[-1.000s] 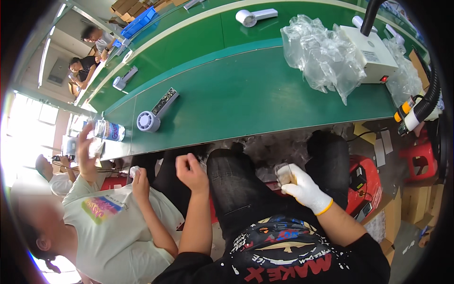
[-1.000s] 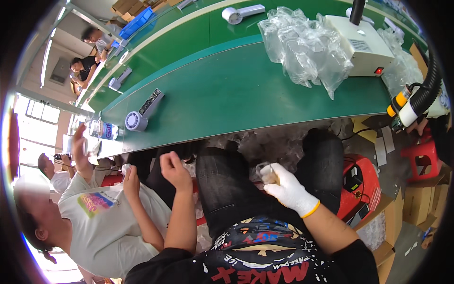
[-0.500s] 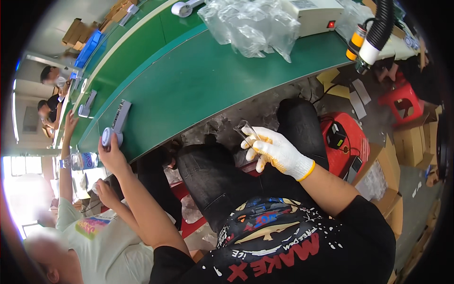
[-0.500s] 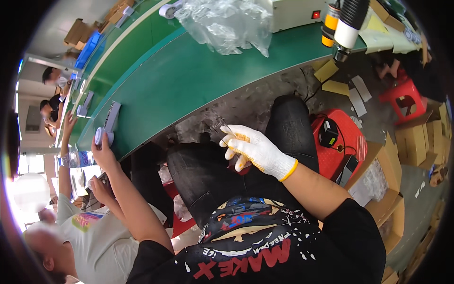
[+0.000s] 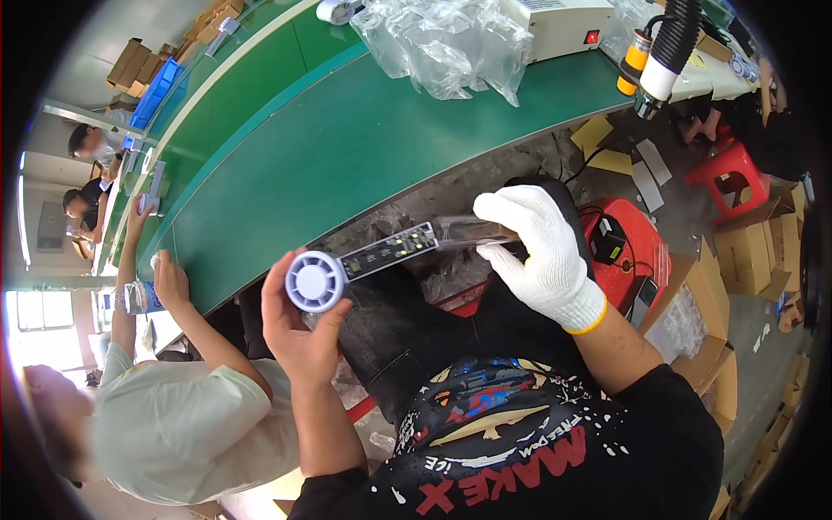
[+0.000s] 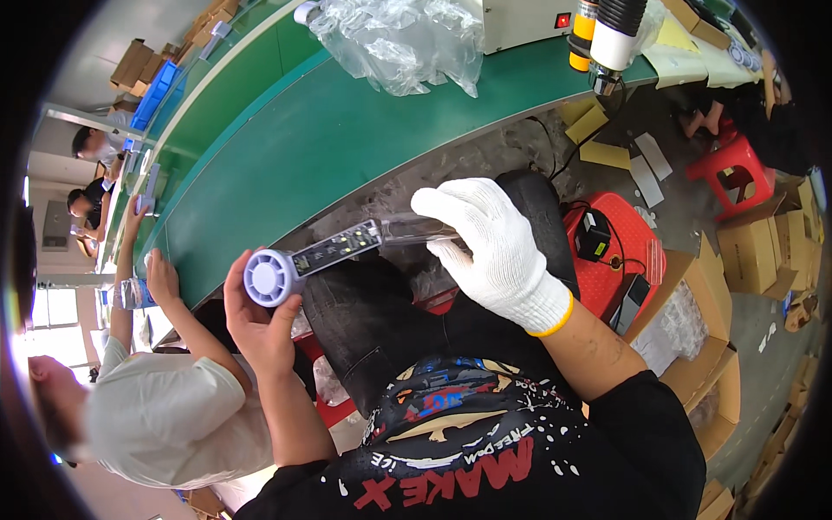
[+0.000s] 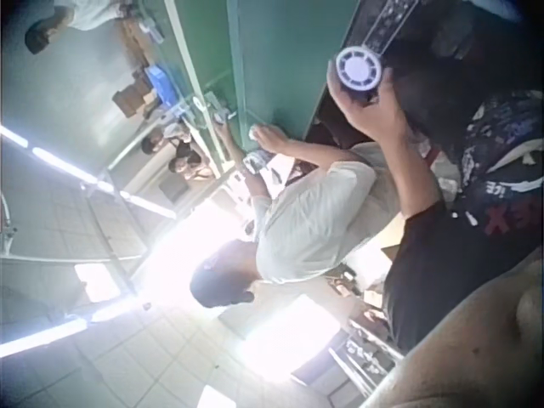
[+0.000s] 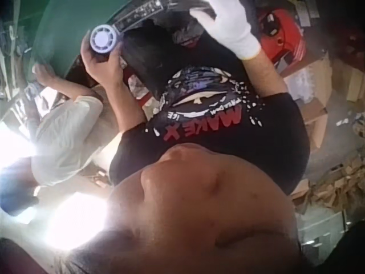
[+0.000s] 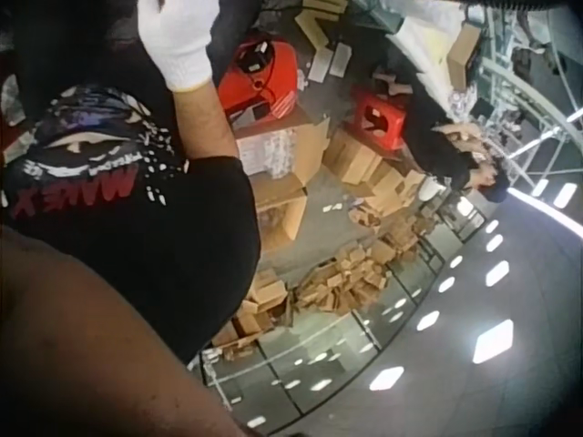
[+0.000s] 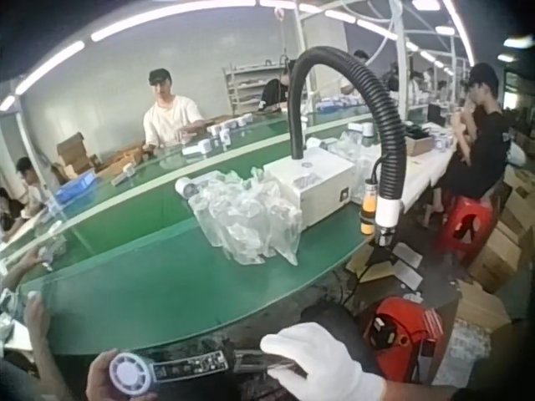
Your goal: Assembling electronic components by capping them and placing them into protective plastic sleeves on a production line.
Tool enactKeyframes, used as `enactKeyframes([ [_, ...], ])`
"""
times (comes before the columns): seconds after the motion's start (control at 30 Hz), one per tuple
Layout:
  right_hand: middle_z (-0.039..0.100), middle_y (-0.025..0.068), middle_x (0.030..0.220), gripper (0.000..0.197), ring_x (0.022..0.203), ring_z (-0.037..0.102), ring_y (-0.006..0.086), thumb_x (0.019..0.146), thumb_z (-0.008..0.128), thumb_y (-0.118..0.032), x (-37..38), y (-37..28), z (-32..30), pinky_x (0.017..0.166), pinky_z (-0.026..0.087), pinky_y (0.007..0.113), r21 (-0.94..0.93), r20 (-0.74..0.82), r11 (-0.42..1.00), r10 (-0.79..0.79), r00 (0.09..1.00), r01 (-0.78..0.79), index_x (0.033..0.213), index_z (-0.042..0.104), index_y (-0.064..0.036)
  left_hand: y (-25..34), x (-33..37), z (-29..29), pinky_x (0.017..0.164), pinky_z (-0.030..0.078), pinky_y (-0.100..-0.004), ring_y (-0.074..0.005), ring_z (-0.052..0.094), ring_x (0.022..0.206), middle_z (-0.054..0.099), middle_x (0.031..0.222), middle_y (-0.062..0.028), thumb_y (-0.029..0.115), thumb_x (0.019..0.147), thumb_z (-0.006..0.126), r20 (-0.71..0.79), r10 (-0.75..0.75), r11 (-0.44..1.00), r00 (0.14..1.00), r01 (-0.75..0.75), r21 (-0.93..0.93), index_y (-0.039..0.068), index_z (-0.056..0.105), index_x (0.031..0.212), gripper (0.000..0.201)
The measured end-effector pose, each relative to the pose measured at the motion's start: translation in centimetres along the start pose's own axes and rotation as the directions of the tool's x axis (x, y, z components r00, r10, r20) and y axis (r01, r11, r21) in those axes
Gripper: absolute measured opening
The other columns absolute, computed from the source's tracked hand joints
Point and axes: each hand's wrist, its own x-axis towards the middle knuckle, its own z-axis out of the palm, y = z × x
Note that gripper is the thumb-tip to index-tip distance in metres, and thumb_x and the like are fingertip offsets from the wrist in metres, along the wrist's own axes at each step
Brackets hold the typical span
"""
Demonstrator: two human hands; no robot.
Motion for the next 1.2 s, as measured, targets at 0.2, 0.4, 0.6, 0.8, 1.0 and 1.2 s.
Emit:
enactKeyframes([
  [0.2, 0.066, 0.0124, 0.107, 0.050, 0.102, 0.065, 0.0348, 0.073, 0.077, 0.000, -0.2, 0.3, -0.2, 0.089, 0.054, 0.043, 0.028, 0.027, 0.995, -0.100, 0.995, 0.099, 0.121, 0.068, -0.0089, -0.2, -0.4, 0.5, 0.108, 0.049, -0.0361, -0.0236, 0.061, 0.125, 0.060, 0.138, -0.0165, -0.001, 0.071, 0.090, 0.059, -0.006, 1.000, 0.998, 0.006, -0.002, -0.001, 0.050, 0.143, 0.083],
  [0.4, 0.066, 0.0117, 0.107, 0.051, 0.100, 0.065, 0.0351, 0.072, 0.076, 0.000, -0.1, -0.3, 0.2, 0.089, 0.054, 0.043, 0.121, 0.134, 0.977, -0.191, 0.972, 0.175, 0.121, 0.068, -0.0097, -1.6, -1.3, 1.7, 0.110, 0.047, -0.0434, -0.0301, 0.057, 0.129, 0.056, 0.141, -0.0184, 0.003, 0.071, 0.092, 0.237, 0.215, 0.968, 0.948, -0.239, 0.081, 0.003, 0.046, 0.140, 0.083],
  [0.6, 0.067, 0.0115, 0.111, 0.047, 0.099, 0.067, 0.0360, 0.074, 0.079, -0.003, 0.1, -2.9, 0.1, 0.089, 0.055, 0.044, 0.101, 0.113, 0.981, -0.180, 0.977, 0.168, 0.119, 0.070, -0.0102, -1.5, -1.9, 4.3, 0.103, 0.049, -0.0506, -0.0412, 0.060, 0.120, 0.061, 0.129, -0.0199, -0.008, 0.071, 0.082, 0.222, 0.634, 0.719, 0.741, -0.670, 0.183, 0.008, 0.047, 0.128, 0.069],
  [0.8, 0.068, 0.0139, 0.114, 0.045, 0.102, 0.068, 0.0358, 0.075, 0.084, -0.012, -1.1, -2.6, 1.5, 0.089, 0.055, 0.044, 0.297, -0.061, 0.951, -0.072, 0.996, 0.087, 0.116, 0.068, -0.0075, -2.0, -2.9, 4.8, 0.110, 0.044, -0.0504, -0.0374, 0.054, 0.130, 0.054, 0.136, -0.0208, -0.005, 0.074, 0.083, 0.216, 0.585, 0.754, 0.782, -0.622, 0.211, 0.010, 0.034, 0.139, 0.083],
  [1.0, 0.070, 0.0168, 0.102, 0.045, 0.092, 0.070, 0.0223, 0.089, 0.078, -0.010, -0.4, -4.7, 1.6, 0.084, 0.056, 0.037, 0.354, 0.607, 0.727, 0.300, 0.736, -0.588, 0.127, 0.059, 0.0004, 1.8, -0.5, 4.2, 0.097, 0.051, -0.0422, -0.0292, 0.065, 0.110, 0.066, 0.119, -0.0172, 0.008, 0.085, 0.080, 0.159, 0.215, 0.970, 0.964, -0.192, -0.147, 0.000, 0.044, 0.138, 0.066],
  [1.2, 0.066, 0.0051, 0.085, 0.029, 0.075, 0.064, 0.0120, 0.096, 0.073, -0.023, -0.8, -8.5, 4.1, 0.068, 0.053, 0.030, 0.452, 0.873, 0.065, 0.172, 0.456, -0.890, 0.111, 0.060, -0.0007, 3.7, -0.4, 3.5, 0.095, 0.045, -0.0303, -0.0191, 0.061, 0.102, 0.062, 0.113, -0.0114, 0.041, 0.101, 0.063, 0.215, 0.077, 0.986, 0.974, -0.106, 0.127, -0.004, 0.056, 0.130, 0.053],
])
